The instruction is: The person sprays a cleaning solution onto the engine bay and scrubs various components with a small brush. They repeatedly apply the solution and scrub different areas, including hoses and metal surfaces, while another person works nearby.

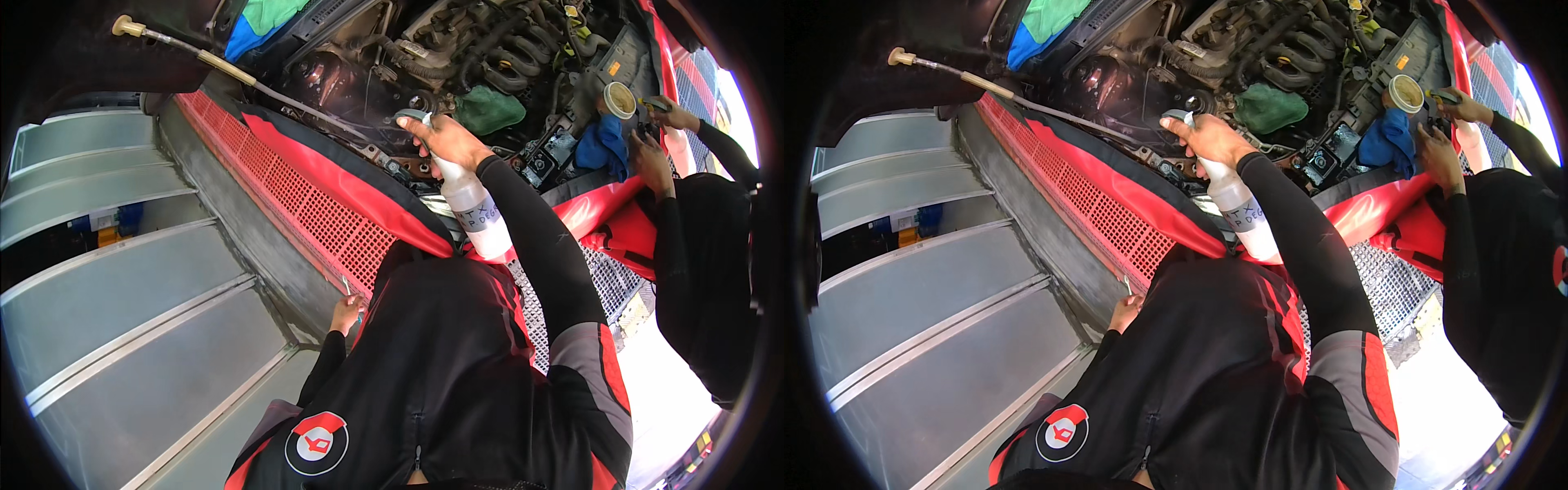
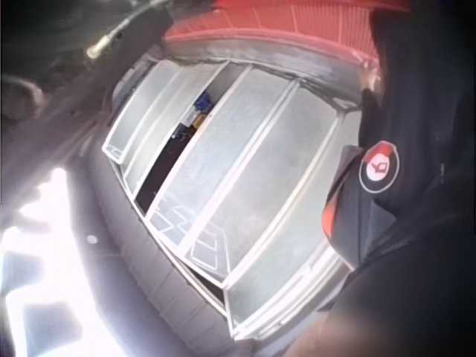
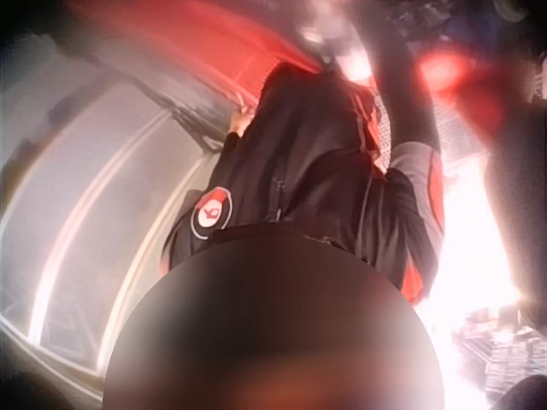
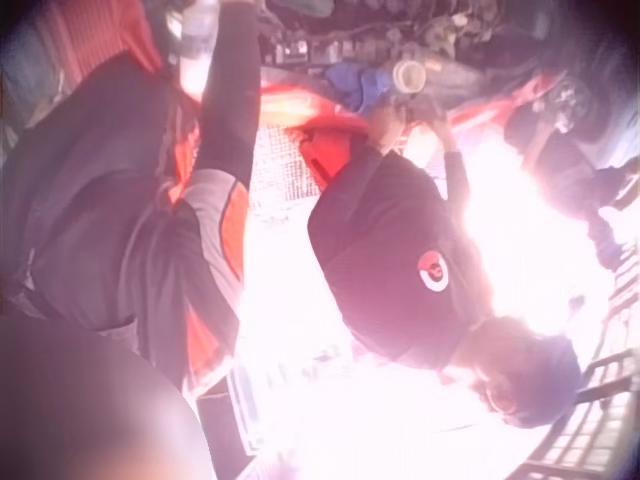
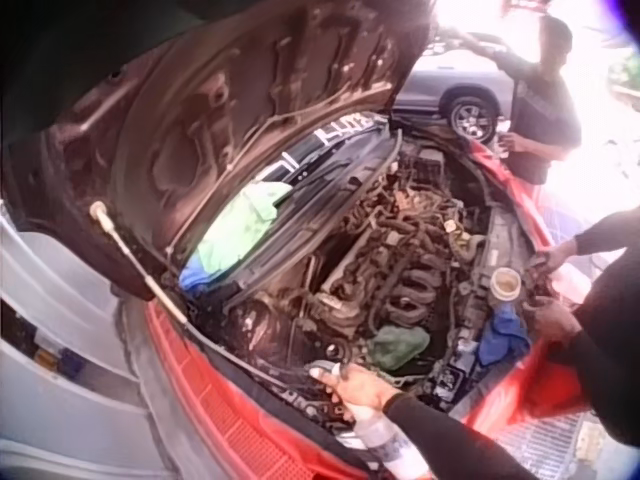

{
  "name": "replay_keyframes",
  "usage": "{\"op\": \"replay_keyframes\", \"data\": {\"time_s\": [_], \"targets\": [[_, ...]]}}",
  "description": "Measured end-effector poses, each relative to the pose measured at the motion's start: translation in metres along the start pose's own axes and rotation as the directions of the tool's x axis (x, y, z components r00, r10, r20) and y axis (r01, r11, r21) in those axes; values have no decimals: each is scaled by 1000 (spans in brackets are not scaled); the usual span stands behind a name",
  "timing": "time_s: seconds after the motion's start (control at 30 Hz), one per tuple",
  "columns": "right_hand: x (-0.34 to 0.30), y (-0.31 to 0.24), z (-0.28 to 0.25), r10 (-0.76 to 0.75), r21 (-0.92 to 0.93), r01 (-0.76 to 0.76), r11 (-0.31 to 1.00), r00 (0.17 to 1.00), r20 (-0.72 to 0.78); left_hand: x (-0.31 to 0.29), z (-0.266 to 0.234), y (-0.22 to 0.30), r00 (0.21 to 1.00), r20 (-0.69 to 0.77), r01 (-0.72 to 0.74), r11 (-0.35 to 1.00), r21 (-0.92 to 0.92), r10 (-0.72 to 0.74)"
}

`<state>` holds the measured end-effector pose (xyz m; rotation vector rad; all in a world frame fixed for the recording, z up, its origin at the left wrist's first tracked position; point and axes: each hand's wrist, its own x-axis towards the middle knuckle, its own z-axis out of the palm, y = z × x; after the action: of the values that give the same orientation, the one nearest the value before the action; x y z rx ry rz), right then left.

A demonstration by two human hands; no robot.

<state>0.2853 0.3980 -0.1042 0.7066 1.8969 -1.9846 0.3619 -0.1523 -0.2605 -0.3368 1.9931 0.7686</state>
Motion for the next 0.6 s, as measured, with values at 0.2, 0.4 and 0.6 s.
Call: {"op": "replay_keyframes", "data": {"time_s": [0.2,0.4,0.6], "targets": [[20,-12,8,23,-84,-20,996,999,37,14,-4,-4,997,-77,20,1000,-3,-21],[21,4,-3,-1,-21,3,1000,997,73,11,-9,-4,995,-93,42,999,-7,-43],[-5,30,-34,49,-38,-52,998,995,-82,15,0,-8,998,-48,29,999,-30,-31]]}}
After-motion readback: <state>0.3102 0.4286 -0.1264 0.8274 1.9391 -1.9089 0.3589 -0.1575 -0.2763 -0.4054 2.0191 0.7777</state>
